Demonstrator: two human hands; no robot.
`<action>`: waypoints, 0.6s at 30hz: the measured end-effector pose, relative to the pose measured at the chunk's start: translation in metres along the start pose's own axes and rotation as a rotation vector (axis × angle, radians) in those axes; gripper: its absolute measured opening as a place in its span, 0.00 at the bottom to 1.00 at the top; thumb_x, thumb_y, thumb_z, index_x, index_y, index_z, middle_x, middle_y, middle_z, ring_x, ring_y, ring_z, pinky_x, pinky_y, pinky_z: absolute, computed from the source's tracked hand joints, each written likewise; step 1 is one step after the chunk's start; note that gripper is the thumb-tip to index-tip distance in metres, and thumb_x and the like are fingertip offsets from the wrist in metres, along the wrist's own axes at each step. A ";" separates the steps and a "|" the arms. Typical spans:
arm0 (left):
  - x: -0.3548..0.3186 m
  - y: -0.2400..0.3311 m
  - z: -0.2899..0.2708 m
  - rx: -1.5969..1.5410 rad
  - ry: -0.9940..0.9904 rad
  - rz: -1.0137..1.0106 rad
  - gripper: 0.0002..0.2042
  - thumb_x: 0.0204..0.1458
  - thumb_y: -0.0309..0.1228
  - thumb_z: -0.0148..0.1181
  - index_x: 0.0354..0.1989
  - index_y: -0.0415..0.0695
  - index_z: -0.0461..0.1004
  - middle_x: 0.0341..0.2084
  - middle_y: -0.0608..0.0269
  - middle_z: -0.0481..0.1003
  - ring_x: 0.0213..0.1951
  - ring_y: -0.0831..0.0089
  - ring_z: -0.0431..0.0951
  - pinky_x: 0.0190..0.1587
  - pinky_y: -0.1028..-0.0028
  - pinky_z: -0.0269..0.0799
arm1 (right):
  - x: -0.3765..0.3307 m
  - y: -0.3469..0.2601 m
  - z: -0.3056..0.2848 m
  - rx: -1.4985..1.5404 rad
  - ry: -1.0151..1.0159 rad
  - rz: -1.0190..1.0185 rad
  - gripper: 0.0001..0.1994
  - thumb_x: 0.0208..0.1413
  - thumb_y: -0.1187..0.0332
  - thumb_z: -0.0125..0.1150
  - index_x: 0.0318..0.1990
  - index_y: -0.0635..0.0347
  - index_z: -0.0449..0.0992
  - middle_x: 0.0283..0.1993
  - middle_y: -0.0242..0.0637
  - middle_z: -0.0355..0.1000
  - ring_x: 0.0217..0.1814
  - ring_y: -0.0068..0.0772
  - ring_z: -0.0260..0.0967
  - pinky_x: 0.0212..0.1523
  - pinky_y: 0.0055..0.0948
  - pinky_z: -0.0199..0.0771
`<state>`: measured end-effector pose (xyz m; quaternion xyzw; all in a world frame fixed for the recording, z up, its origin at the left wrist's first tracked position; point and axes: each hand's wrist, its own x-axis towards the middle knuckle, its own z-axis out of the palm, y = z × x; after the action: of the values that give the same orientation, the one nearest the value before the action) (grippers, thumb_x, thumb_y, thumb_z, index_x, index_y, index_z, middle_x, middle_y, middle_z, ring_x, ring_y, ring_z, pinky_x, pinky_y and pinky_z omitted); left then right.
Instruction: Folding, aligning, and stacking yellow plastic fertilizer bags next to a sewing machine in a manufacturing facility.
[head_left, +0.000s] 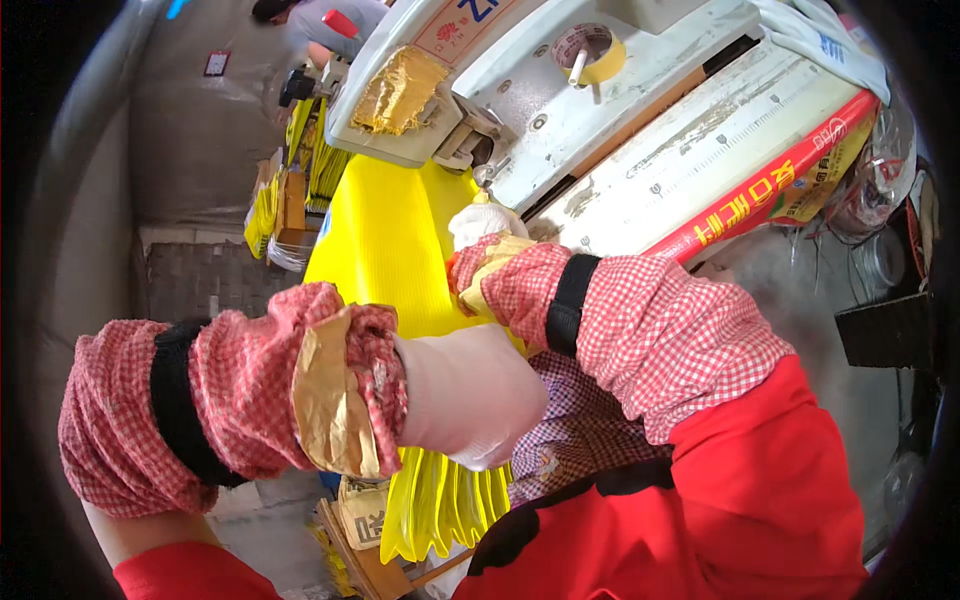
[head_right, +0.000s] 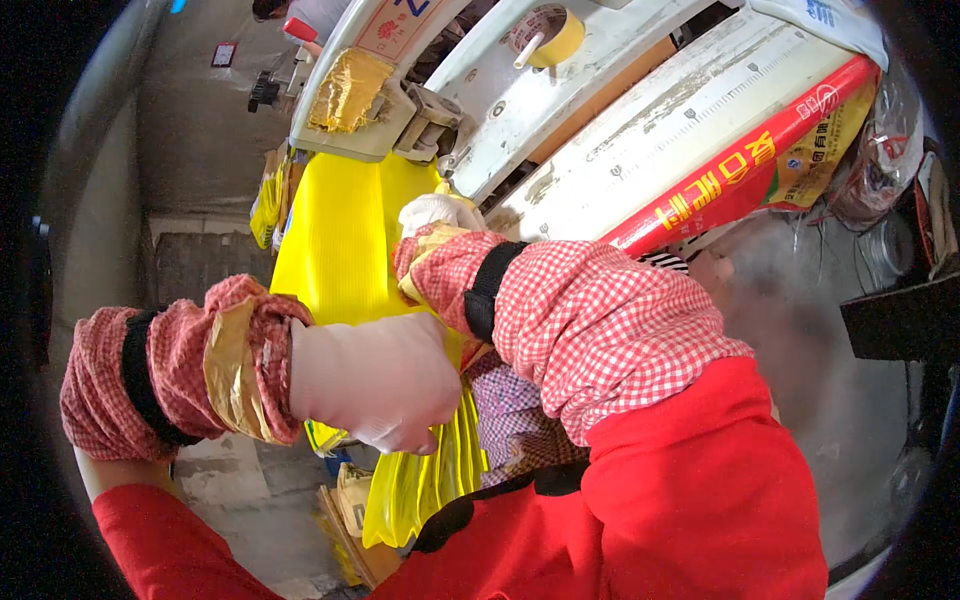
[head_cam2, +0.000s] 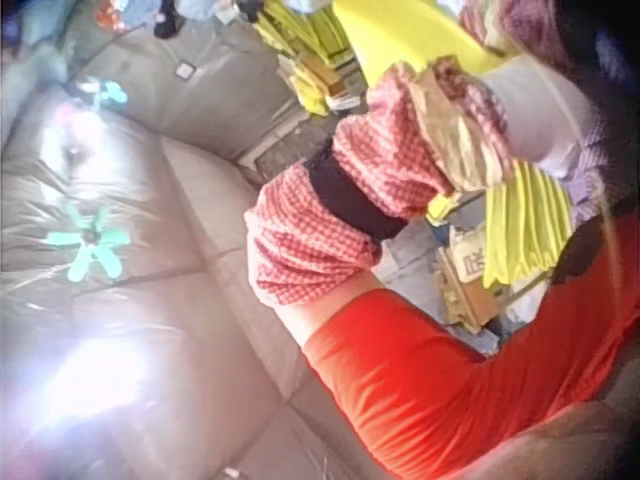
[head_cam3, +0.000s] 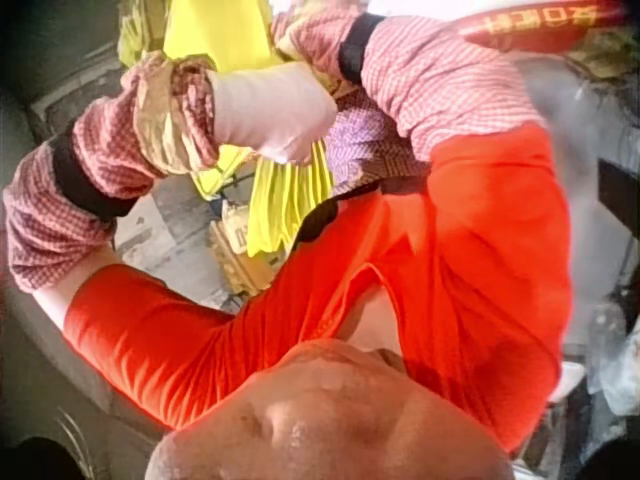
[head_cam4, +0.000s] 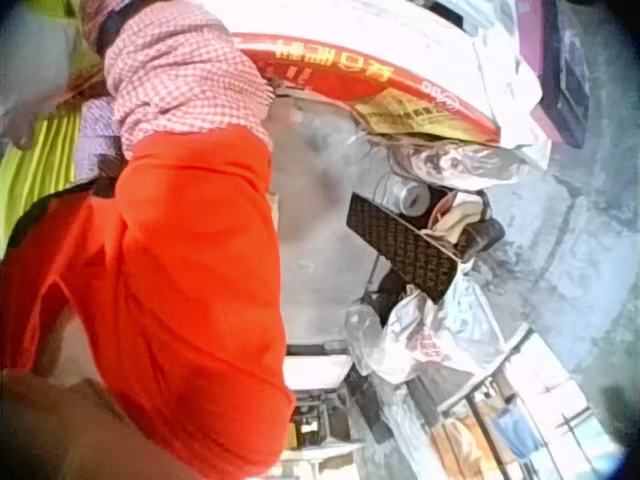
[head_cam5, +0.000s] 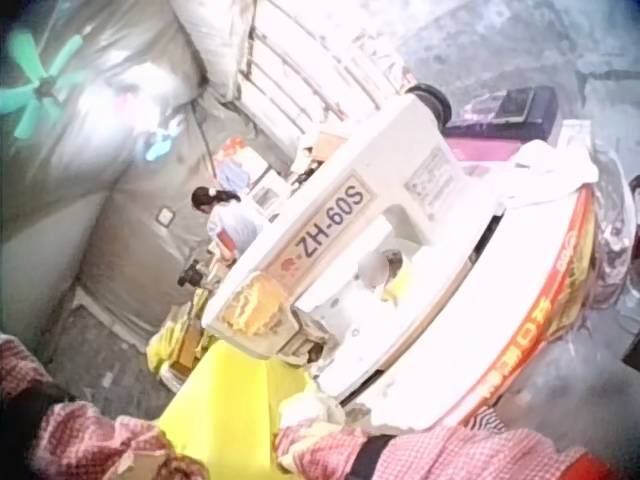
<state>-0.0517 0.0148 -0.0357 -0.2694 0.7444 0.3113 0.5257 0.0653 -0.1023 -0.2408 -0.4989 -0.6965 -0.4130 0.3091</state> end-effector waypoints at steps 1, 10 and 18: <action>-0.006 -0.001 0.011 -0.042 0.001 -0.025 0.14 0.39 0.41 0.57 0.16 0.42 0.76 0.14 0.54 0.72 0.24 0.54 0.74 0.30 0.62 0.69 | -0.006 -0.004 0.048 0.144 0.125 -0.118 0.05 0.37 0.64 0.61 0.18 0.53 0.75 0.18 0.33 0.71 0.23 0.33 0.71 0.22 0.35 0.69; -0.014 -0.024 -0.001 -0.142 0.088 -0.168 0.11 0.40 0.32 0.58 0.33 0.43 0.71 0.24 0.51 0.73 0.30 0.52 0.75 0.35 0.59 0.71 | -0.069 0.034 0.082 0.389 1.641 0.526 0.14 0.55 0.63 0.49 0.36 0.67 0.72 0.26 0.34 0.69 0.25 0.27 0.68 0.27 0.26 0.70; -0.084 -0.116 -0.031 0.595 0.529 -0.185 0.16 0.35 0.46 0.64 0.19 0.44 0.75 0.17 0.56 0.71 0.34 0.58 0.73 0.35 0.65 0.71 | -0.016 -0.059 0.067 0.265 0.977 1.279 0.11 0.46 0.65 0.57 0.32 0.64 0.75 0.27 0.39 0.71 0.29 0.35 0.71 0.30 0.32 0.72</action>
<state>0.0387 -0.0791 0.0314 -0.2421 0.8842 -0.0460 0.3968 0.0132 -0.0593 -0.3017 -0.5231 -0.1068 -0.2419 0.8102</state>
